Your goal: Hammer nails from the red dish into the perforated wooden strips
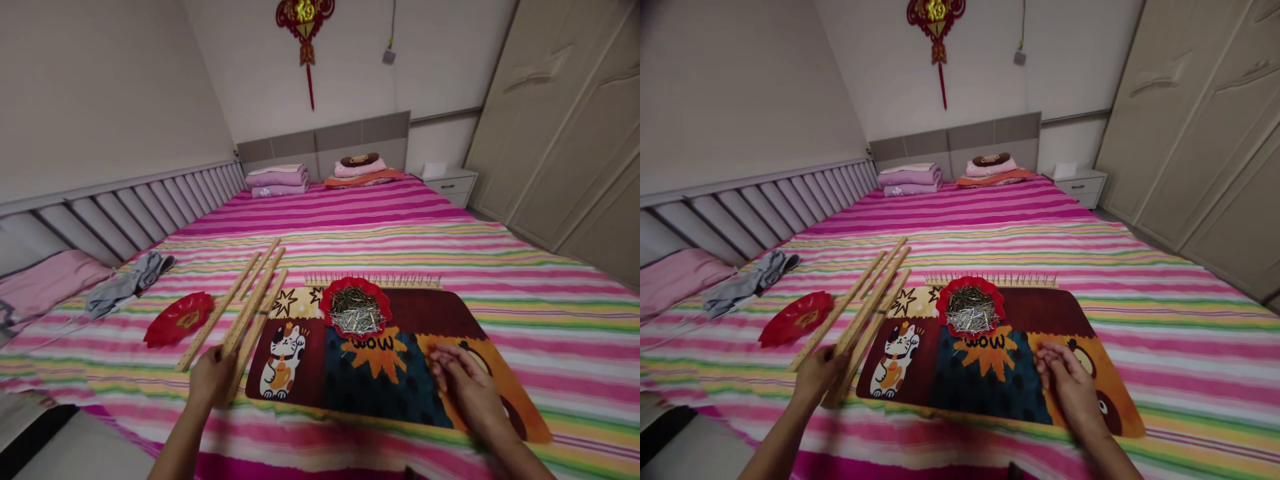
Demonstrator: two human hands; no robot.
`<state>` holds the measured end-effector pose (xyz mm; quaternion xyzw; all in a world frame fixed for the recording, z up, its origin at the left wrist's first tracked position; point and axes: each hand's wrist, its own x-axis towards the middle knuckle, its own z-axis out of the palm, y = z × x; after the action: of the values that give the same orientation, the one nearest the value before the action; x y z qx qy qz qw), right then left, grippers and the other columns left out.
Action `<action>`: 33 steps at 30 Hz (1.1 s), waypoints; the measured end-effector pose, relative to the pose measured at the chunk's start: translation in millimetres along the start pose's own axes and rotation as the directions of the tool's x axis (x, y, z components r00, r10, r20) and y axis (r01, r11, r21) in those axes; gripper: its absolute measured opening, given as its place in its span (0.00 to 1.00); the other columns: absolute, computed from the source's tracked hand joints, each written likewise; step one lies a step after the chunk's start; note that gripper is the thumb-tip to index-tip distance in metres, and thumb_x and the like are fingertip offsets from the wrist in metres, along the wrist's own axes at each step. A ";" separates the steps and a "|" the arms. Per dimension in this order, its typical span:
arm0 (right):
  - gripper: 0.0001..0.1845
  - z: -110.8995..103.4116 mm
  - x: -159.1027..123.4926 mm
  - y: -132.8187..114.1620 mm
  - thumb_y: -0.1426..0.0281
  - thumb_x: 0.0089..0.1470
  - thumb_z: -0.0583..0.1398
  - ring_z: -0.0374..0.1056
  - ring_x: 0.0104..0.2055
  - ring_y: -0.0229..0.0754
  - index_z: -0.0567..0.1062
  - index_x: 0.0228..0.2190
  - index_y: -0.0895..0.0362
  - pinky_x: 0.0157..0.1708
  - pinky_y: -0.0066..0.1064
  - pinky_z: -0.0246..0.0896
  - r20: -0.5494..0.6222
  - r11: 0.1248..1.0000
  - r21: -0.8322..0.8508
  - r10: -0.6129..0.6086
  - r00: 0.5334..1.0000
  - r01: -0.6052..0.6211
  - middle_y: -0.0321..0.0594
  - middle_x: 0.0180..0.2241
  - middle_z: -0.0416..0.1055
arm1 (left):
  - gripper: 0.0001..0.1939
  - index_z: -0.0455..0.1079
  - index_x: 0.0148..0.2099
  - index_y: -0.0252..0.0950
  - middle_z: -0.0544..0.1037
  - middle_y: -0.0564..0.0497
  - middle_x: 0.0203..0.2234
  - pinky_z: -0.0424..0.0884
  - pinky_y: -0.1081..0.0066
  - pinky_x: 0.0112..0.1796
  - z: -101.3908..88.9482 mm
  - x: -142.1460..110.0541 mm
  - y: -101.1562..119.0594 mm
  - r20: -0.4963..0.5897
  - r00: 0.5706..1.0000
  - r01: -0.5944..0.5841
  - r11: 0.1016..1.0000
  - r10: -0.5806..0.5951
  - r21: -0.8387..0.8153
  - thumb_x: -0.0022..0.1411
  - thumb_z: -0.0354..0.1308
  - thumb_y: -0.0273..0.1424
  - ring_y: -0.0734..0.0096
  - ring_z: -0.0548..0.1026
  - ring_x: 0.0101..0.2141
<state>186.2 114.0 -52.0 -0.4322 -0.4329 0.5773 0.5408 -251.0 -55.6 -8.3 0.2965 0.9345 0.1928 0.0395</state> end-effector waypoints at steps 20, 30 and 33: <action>0.12 1.1 -0.1 -1.0 0.65 0.43 0.64 0.60 0.14 0.34 0.74 0.31 0.57 0.16 0.27 0.54 0.018 1.000 -0.023 -0.002 1.000 0.002 0.34 0.20 0.72 | 0.19 0.70 0.37 0.30 0.77 0.38 0.32 0.64 0.64 0.38 38.0 -27.2 17.4 -0.024 0.980 -0.178 0.914 0.200 0.364 0.61 0.44 0.39 0.56 0.74 0.35; 0.15 6.7 0.4 -1.4 0.62 0.37 0.64 0.58 0.13 0.33 0.72 0.29 0.57 0.13 0.26 0.52 -0.004 1.000 -0.016 0.006 1.000 -0.006 0.32 0.18 0.69 | 0.17 0.69 0.33 0.33 0.74 0.43 0.26 0.68 0.65 0.32 -1.7 -70.6 14.3 -0.120 0.993 -0.066 0.926 0.022 -0.371 0.52 0.53 0.44 0.57 0.73 0.32; 0.16 8.3 -22.4 -4.2 0.61 0.38 0.64 0.59 0.14 0.33 0.72 0.30 0.57 0.14 0.25 0.52 0.006 1.000 -0.006 0.015 1.000 -0.015 0.31 0.18 0.69 | 0.24 0.70 0.39 0.35 0.76 0.48 0.26 0.69 0.68 0.26 -18.3 -105.5 8.6 0.298 0.954 0.232 0.585 0.017 -0.777 0.45 0.61 0.47 0.64 0.73 0.25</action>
<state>180.1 91.5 -45.2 -0.4353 -0.4332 0.5813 0.5338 -163.2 -115.4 7.7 0.2123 0.7474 0.5482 0.3095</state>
